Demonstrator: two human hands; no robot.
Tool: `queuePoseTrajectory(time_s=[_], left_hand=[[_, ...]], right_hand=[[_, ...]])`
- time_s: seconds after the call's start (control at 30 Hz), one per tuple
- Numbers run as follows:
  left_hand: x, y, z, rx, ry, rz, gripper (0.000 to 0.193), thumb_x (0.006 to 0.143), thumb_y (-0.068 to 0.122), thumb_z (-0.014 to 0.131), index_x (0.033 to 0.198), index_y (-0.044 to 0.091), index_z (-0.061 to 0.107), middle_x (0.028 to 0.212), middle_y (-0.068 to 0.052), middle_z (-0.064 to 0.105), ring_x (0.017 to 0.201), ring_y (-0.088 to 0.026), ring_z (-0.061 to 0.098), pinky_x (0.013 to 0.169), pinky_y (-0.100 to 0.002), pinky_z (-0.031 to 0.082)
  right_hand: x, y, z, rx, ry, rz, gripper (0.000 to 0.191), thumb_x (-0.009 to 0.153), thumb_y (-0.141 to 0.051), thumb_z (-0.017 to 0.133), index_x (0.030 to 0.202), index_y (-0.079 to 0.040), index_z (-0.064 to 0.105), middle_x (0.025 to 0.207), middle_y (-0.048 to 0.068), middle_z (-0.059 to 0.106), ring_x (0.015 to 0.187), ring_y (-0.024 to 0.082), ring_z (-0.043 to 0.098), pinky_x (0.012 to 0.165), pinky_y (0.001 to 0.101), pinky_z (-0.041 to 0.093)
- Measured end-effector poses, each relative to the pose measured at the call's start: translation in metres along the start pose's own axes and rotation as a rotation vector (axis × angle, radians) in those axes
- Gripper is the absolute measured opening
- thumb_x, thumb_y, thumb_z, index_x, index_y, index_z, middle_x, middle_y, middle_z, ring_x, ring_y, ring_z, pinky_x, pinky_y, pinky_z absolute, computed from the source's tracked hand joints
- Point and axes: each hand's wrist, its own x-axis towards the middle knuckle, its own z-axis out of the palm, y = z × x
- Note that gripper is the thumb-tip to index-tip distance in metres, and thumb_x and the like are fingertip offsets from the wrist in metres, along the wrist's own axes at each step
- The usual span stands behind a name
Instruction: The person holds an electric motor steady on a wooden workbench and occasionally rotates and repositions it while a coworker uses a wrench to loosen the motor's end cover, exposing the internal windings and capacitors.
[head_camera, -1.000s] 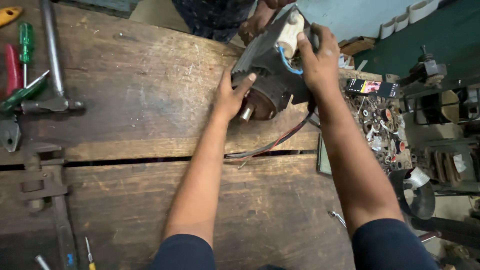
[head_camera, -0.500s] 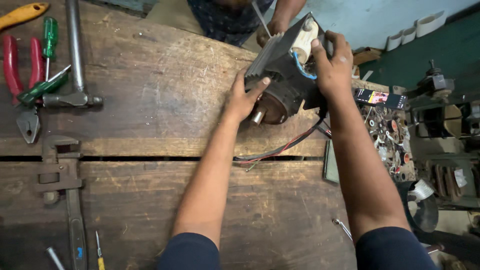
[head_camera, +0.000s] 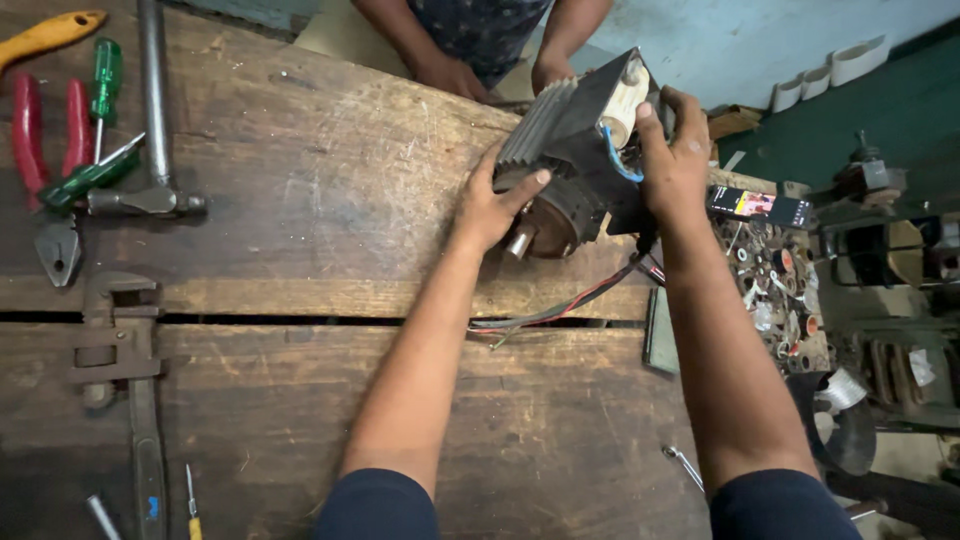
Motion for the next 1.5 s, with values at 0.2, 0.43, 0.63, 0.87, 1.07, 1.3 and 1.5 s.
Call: queuePoseTrajectory(time_s=[0.2,0.43,0.63,0.87,1.07,1.3,1.5], left_hand=[[-0.0025,0.0055,0.0003,0.099,0.033,-0.043,0.093,0.074,0.063,0.08,0.144,0.006,0.057,0.126,-0.017,0.072,0.118,-0.027,0.07,0.102,-0.038,0.052],[-0.0043,0.002,-0.0001,0.081,0.042,0.052,0.09,0.08,0.06,0.079,0.146,0.004,0.054,0.132,-0.018,0.067,0.121,-0.028,0.066,0.104,-0.039,0.049],[-0.0048,0.0027,0.0011,0.01,0.023,0.048,0.089,0.08,0.062,0.077,0.144,0.004,0.055,0.127,-0.017,0.071,0.118,-0.028,0.069,0.103,-0.038,0.052],[-0.007,0.0047,-0.0002,0.062,0.041,0.074,0.089,0.079,0.065,0.075,0.142,0.004,0.058,0.127,-0.018,0.071,0.118,-0.029,0.069,0.102,-0.039,0.051],[-0.0057,0.0025,0.0005,0.086,0.048,0.08,0.09,0.079,0.066,0.075,0.142,0.004,0.058,0.128,-0.019,0.071,0.119,-0.03,0.069,0.104,-0.04,0.052],[-0.006,0.0024,0.0006,0.126,0.064,0.088,0.095,0.079,0.068,0.074,0.146,0.004,0.056,0.134,-0.02,0.067,0.125,-0.031,0.065,0.107,-0.041,0.049],[-0.0046,0.0004,0.0009,0.092,0.042,0.021,0.102,0.075,0.07,0.074,0.149,0.004,0.052,0.134,-0.02,0.067,0.125,-0.03,0.066,0.107,-0.041,0.05]], right_hand=[[-0.0001,-0.0033,-0.001,-0.02,-0.007,-0.01,0.048,0.107,-0.035,0.065,0.137,0.002,0.059,0.135,0.024,0.062,0.129,0.036,0.06,0.111,0.0435,0.045],[0.0001,-0.0057,0.0,-0.08,0.002,0.014,0.048,0.106,-0.039,0.064,0.135,-0.001,0.06,0.134,0.024,0.063,0.127,0.038,0.059,0.11,0.0456,0.044],[0.0019,-0.0028,0.0007,-0.082,0.002,0.006,0.048,0.106,-0.038,0.064,0.135,0.0,0.06,0.133,0.024,0.063,0.126,0.038,0.06,0.109,0.0457,0.044],[0.0019,0.003,0.0016,-0.073,0.011,-0.014,0.048,0.106,-0.038,0.064,0.135,0.001,0.06,0.131,0.024,0.064,0.125,0.037,0.061,0.108,0.0451,0.045],[-0.0001,0.0025,0.0005,-0.09,0.011,-0.035,0.046,0.108,-0.037,0.064,0.134,0.001,0.06,0.131,0.025,0.064,0.125,0.038,0.06,0.109,0.0451,0.044],[0.0005,-0.0026,0.0001,-0.081,0.005,-0.012,0.048,0.107,-0.038,0.063,0.135,0.001,0.059,0.131,0.024,0.063,0.126,0.037,0.06,0.109,0.0448,0.044],[0.0008,-0.0029,0.0,-0.091,0.0,-0.007,0.048,0.108,-0.039,0.063,0.134,0.001,0.06,0.133,0.024,0.063,0.128,0.037,0.059,0.11,0.0452,0.043]])
